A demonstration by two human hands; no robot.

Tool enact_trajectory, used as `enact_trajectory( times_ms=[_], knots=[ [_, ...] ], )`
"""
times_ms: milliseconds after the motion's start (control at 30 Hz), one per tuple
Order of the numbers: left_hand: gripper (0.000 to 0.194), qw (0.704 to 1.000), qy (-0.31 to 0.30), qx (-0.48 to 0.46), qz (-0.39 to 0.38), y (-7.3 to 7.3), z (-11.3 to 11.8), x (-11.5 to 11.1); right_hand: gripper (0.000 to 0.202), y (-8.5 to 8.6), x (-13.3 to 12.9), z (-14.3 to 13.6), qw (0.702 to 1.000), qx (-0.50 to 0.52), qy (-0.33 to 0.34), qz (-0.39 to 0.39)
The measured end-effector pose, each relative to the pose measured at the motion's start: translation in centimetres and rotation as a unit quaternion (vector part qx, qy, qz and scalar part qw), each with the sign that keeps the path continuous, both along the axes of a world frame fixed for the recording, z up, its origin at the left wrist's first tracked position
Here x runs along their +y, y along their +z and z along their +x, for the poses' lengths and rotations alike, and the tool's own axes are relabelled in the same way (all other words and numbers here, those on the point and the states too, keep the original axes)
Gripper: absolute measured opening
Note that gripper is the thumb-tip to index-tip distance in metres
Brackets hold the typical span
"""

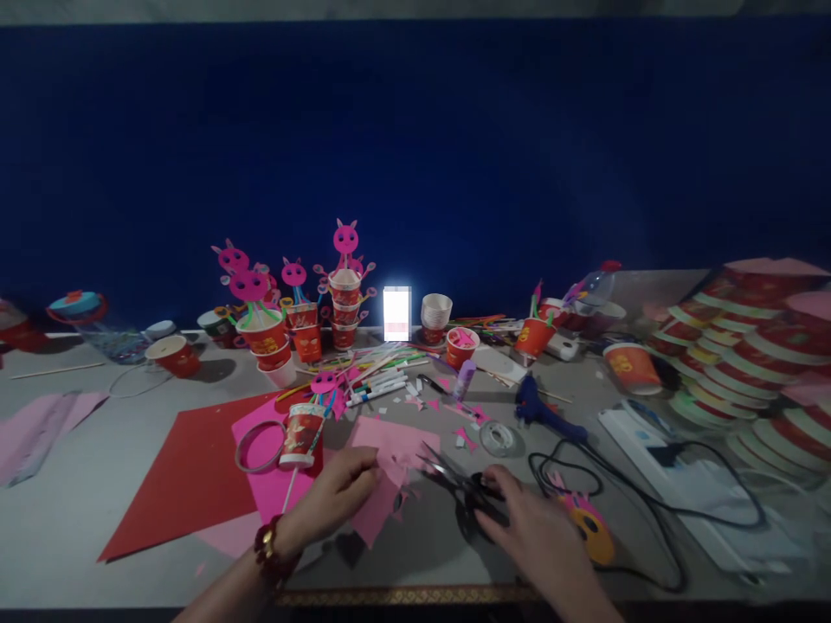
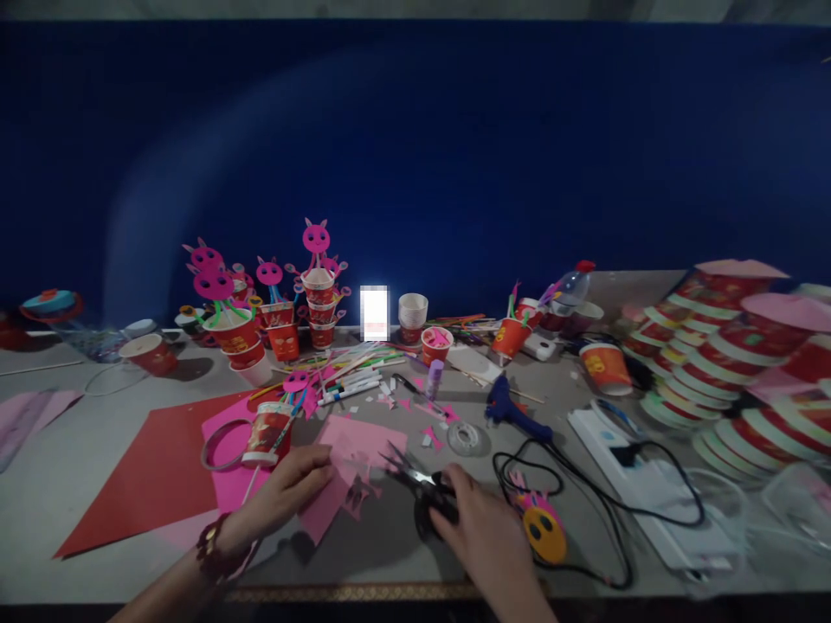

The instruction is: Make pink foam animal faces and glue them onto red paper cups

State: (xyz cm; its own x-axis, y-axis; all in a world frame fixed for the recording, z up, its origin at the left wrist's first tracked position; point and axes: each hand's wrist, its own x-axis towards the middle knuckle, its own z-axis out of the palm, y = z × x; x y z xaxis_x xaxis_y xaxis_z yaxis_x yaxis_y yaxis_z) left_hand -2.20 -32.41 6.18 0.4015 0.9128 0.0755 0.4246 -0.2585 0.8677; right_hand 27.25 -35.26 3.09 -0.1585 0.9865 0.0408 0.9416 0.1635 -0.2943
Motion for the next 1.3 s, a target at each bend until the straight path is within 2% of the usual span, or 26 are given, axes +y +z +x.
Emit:
enact_trajectory(
  times_ms=[100, 167, 233, 300, 400, 467, 500, 633, 733, 867, 933, 967, 1067, 1133, 1167, 1233, 1300],
  knots=[
    [0.028, 0.999, -0.040, 0.035, -0.001, 0.5, 0.0, 0.3, 0.031, -0.4, 0.4, 0.5, 0.999, -0.040, 0.029, 0.007],
    [0.026, 0.997, -0.058, 0.046, 0.000, 0.9, 0.0, 0.4, 0.030, 0.3, 0.6, 0.6, 0.997, -0.051, 0.058, -0.007],
    [0.022, 0.995, -0.084, 0.051, -0.003, 1.4, 0.0, 0.4, 0.030, 1.8, 0.8, 0.2, 0.995, -0.036, 0.090, -0.019],
    [0.018, 0.991, -0.119, 0.056, -0.002, 1.9, 0.2, 0.4, 0.031, 3.9, 1.1, -0.6, 0.990, 0.019, 0.136, -0.027],
    [0.015, 0.982, -0.176, 0.068, 0.019, 2.5, 0.4, 0.5, 0.040, 7.0, 1.6, -2.8, 0.963, 0.125, 0.239, -0.009],
    [0.013, 0.974, -0.210, 0.074, 0.037, 2.7, 0.4, 0.5, 0.039, 8.3, 2.1, -4.4, 0.939, 0.149, 0.310, -0.031],
    [0.011, 0.971, -0.222, 0.075, 0.043, 2.8, 0.4, 0.6, 0.037, 8.6, 2.4, -5.0, 0.933, 0.150, 0.323, -0.052],
    [0.011, 0.968, -0.244, 0.058, 0.013, 2.6, -0.3, 1.0, 0.008, 8.4, 3.6, -6.5, 0.932, 0.113, 0.330, -0.099],
    [0.019, 0.966, -0.251, 0.029, -0.053, 2.2, -0.9, 1.3, 0.010, 7.6, 3.9, -7.1, 0.925, 0.068, 0.366, -0.080],
    [0.028, 0.931, -0.316, -0.013, -0.185, 1.8, -2.3, 1.8, 0.012, 6.9, 4.0, -7.4, 0.935, -0.052, 0.349, -0.024],
    [0.029, 0.929, -0.290, -0.043, -0.228, 1.9, -3.6, 1.9, 0.012, 6.7, 4.2, -7.3, 0.947, -0.035, 0.316, -0.037],
    [0.028, 0.938, -0.246, -0.065, -0.234, 2.0, -4.3, 1.9, 0.011, 6.6, 4.2, -7.3, 0.952, 0.000, 0.301, -0.053],
    [0.020, 0.957, -0.035, -0.185, -0.222, 2.7, -6.3, 1.9, 0.009, 5.8, 4.5, -7.7, 0.953, 0.103, 0.269, -0.096],
    [0.019, 0.939, 0.085, -0.269, -0.199, 2.8, -7.1, 1.9, 0.013, 5.0, 4.6, -8.4, 0.951, 0.121, 0.264, -0.110],
    [0.020, 0.927, 0.121, -0.299, -0.189, 2.8, -7.4, 2.0, 0.017, 4.5, 4.6, -8.8, 0.951, 0.119, 0.262, -0.110],
    [0.023, 0.915, 0.146, -0.331, -0.179, 2.3, -7.6, 2.0, 0.030, 3.7, 4.4, -9.4, 0.958, 0.109, 0.248, -0.096],
    [0.023, 0.917, 0.147, -0.333, -0.165, 1.7, -7.7, 2.0, 0.041, 3.1, 3.8, -9.6, 0.971, 0.089, 0.208, -0.073]
  ],
)
